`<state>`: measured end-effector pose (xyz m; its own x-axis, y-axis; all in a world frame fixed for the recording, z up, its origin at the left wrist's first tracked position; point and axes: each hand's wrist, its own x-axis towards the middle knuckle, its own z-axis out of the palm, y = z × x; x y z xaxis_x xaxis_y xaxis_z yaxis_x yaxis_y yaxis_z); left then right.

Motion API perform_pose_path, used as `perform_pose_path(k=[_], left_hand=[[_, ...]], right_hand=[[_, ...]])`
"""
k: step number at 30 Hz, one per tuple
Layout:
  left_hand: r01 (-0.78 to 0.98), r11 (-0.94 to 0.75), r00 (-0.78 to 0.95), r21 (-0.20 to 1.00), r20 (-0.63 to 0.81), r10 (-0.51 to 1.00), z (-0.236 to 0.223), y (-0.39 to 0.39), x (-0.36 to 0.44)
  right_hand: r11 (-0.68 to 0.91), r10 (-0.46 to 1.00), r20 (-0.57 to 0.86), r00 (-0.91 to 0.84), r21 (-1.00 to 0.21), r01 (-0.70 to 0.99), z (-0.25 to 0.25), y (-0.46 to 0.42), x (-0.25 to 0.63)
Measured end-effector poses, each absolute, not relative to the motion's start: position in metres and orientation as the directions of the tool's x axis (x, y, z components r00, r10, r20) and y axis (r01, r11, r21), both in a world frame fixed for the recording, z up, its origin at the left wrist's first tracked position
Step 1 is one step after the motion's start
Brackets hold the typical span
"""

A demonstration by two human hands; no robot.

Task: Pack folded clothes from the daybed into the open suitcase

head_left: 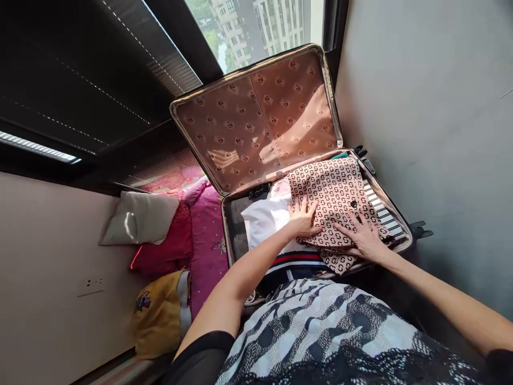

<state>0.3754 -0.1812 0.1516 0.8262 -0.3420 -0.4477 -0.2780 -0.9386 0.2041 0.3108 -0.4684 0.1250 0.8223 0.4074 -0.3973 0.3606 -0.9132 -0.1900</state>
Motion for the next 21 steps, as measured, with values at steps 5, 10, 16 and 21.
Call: perform_pose_path(k=[5, 10, 16, 21], left_hand=[[-0.251, -0.954, 0.936, 0.162, -0.212, -0.282, 0.192, -0.18, 0.414], [-0.16, -0.962, 0.949, 0.222, -0.232, -0.211, 0.162, -0.183, 0.448], [-0.098, -0.952, 0.948, 0.29, -0.263, -0.178, 0.15, -0.127, 0.445], [0.021, -0.986, 0.902, 0.163, -0.429, -0.052, 0.166, -0.047, 0.431]], right_hand=[[-0.884, 0.415, -0.233, 0.88, -0.334, 0.328, 0.158, -0.467, 0.36], [-0.926, 0.235, 0.098, 0.967, -0.279, 0.254, 0.133, -0.409, 0.428], [-0.922, 0.262, 0.137, 0.955, -0.257, 0.29, 0.087, -0.391, 0.417], [-0.922, 0.29, 0.119, 0.95, -0.231, 0.311, 0.118, -0.396, 0.419]])
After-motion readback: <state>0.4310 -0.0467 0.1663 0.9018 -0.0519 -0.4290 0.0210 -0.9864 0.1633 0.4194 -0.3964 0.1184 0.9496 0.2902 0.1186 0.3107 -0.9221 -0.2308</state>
